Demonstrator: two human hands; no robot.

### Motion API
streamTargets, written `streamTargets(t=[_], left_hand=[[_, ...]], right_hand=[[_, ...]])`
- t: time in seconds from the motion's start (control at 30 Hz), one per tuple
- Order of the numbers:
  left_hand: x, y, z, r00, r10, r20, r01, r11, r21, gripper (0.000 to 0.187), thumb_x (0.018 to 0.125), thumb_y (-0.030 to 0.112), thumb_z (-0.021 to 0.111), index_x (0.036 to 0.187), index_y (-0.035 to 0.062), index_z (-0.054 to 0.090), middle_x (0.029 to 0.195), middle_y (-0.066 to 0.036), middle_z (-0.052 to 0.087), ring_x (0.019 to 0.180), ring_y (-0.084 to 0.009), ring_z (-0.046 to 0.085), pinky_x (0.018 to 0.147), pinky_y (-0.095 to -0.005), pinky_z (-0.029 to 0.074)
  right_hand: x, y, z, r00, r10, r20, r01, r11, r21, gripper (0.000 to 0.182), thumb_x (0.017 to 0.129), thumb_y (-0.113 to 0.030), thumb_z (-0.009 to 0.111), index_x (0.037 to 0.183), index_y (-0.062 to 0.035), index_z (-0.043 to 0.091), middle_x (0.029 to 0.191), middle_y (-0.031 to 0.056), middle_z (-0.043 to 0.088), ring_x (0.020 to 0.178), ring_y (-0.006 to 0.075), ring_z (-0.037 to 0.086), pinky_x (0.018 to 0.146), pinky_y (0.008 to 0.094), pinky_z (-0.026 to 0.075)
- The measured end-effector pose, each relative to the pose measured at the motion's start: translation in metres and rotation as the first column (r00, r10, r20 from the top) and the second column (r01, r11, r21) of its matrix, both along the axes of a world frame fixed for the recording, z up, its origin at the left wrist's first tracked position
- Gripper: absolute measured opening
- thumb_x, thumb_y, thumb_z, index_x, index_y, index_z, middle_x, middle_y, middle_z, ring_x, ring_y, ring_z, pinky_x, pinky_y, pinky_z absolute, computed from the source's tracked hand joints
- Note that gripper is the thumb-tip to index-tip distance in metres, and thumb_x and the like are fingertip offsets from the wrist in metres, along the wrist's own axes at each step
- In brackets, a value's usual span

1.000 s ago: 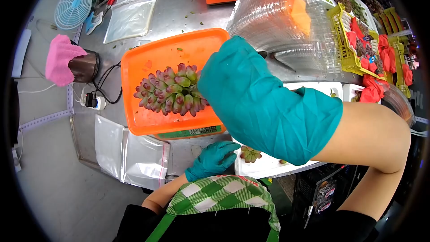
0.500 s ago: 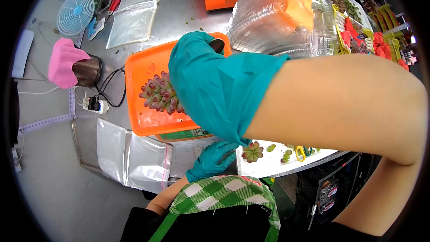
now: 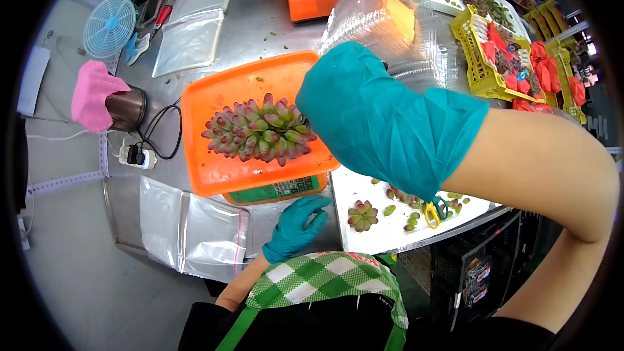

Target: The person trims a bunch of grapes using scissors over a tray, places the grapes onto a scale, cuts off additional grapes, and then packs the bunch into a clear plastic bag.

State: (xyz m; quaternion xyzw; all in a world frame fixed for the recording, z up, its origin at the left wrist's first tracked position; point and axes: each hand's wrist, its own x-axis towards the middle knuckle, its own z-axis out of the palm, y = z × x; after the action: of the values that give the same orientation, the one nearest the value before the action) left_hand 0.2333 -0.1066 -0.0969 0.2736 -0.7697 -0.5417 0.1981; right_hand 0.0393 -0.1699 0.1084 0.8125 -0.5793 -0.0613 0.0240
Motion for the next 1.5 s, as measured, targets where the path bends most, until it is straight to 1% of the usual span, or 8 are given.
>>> streamTargets(t=[0.27, 0.4, 0.63, 1.13, 1.27, 1.37, 1.4, 1.5], left_hand=[[0.001, 0.002, -0.001, 1.000, -0.019, -0.003, 0.019, 0.998, -0.052, 0.028, 0.078, 0.009, 0.058, 0.106, 0.0068, 0.056, 0.098, -0.012, 0.057, 0.083, -0.0224, 0.058, 0.072, -0.0305, 0.047], [0.001, 0.005, -0.002, 1.000, -0.029, 0.006, 0.029, 1.000, 0.002, 0.028, 0.078, 0.009, 0.058, 0.106, 0.0067, 0.056, 0.097, -0.011, 0.057, 0.082, -0.0215, 0.058, 0.071, -0.0301, 0.047], [-0.003, 0.005, 0.003, 1.000, 0.006, -0.018, -0.007, 1.000, -0.023, 0.025, 0.077, 0.010, 0.058, 0.102, 0.0060, 0.056, 0.089, -0.011, 0.057, 0.081, -0.0265, 0.056, 0.071, -0.0342, 0.046], [0.008, 0.009, 0.001, 0.996, 0.085, -0.020, -0.085, 0.996, 0.018, 0.027, 0.076, 0.011, 0.059, 0.102, 0.0058, 0.057, 0.093, -0.014, 0.058, 0.082, -0.0284, 0.057, 0.070, -0.0345, 0.046], [0.008, 0.017, 0.003, 0.996, 0.071, -0.060, -0.076, 0.992, -0.100, 0.025, 0.076, 0.011, 0.059, 0.101, 0.0061, 0.057, 0.091, -0.013, 0.058, 0.082, -0.0287, 0.057, 0.071, -0.0345, 0.046], [0.013, 0.024, -0.002, 1.000, 0.019, -0.007, -0.020, 0.980, -0.200, 0.025, 0.079, 0.010, 0.057, 0.103, 0.0039, 0.056, 0.092, -0.012, 0.057, 0.079, -0.0219, 0.058, 0.070, -0.0300, 0.047], [0.013, 0.029, 0.000, 1.000, 0.013, 0.017, -0.010, 0.989, -0.148, 0.024, 0.080, 0.013, 0.057, 0.102, 0.0040, 0.056, 0.092, -0.012, 0.057, 0.079, -0.0226, 0.058, 0.070, -0.0301, 0.046], [0.018, 0.039, -0.003, 1.000, 0.023, 0.016, -0.020, 0.990, -0.141, 0.023, 0.080, 0.013, 0.057, 0.102, 0.0052, 0.055, 0.093, -0.010, 0.057, 0.080, -0.0225, 0.057, 0.069, -0.0294, 0.046]], right_hand=[[-0.010, 0.006, -0.040, 0.979, 0.114, -0.167, -0.102, 0.991, 0.082, 0.006, 0.061, -0.007, 0.055, 0.067, -0.0070, 0.053, 0.064, 0.0094, 0.050, 0.057, 0.0233, 0.048, 0.057, 0.0350, 0.033], [-0.005, 0.009, -0.049, 0.843, 0.243, -0.480, -0.252, 0.967, 0.046, 0.008, 0.059, -0.008, 0.056, 0.066, -0.0078, 0.053, 0.063, 0.0085, 0.049, 0.057, 0.0200, 0.047, 0.056, 0.0341, 0.031], [0.005, 0.007, -0.036, 0.824, 0.364, -0.435, -0.324, 0.931, 0.167, 0.009, 0.059, -0.009, 0.058, 0.067, -0.0063, 0.055, 0.061, 0.0084, 0.048, 0.057, 0.0217, 0.047, 0.054, 0.0359, 0.032], [-0.011, 0.033, -0.011, 0.951, 0.264, -0.163, -0.291, 0.941, -0.173, 0.013, 0.061, -0.007, 0.060, 0.073, -0.0056, 0.058, 0.059, 0.0091, 0.049, 0.057, 0.0273, 0.049, 0.058, 0.0392, 0.035], [-0.034, 0.054, 0.006, 0.982, 0.168, 0.083, -0.140, 0.952, -0.271, 0.014, 0.061, -0.006, 0.060, 0.075, -0.0054, 0.059, 0.059, 0.0093, 0.050, 0.057, 0.0288, 0.050, 0.059, 0.0401, 0.036], [-0.038, 0.088, 0.024, 0.987, -0.157, 0.027, 0.159, 0.984, -0.082, 0.029, 0.064, -0.010, 0.065, 0.093, -0.0112, 0.061, 0.073, 0.0097, 0.060, 0.071, 0.0283, 0.058, 0.063, 0.0387, 0.043], [-0.023, 0.089, 0.036, 0.875, -0.435, -0.214, 0.469, 0.870, 0.150, 0.036, 0.062, -0.013, 0.068, 0.097, -0.0106, 0.061, 0.076, 0.0110, 0.060, 0.069, 0.0283, 0.058, 0.063, 0.0388, 0.044], [-0.046, 0.133, 0.015, 0.885, -0.421, -0.197, 0.449, 0.885, 0.124, 0.042, 0.059, -0.019, 0.071, 0.099, -0.0099, 0.060, 0.077, 0.0109, 0.060, 0.070, 0.0277, 0.058, 0.062, 0.0382, 0.045]])
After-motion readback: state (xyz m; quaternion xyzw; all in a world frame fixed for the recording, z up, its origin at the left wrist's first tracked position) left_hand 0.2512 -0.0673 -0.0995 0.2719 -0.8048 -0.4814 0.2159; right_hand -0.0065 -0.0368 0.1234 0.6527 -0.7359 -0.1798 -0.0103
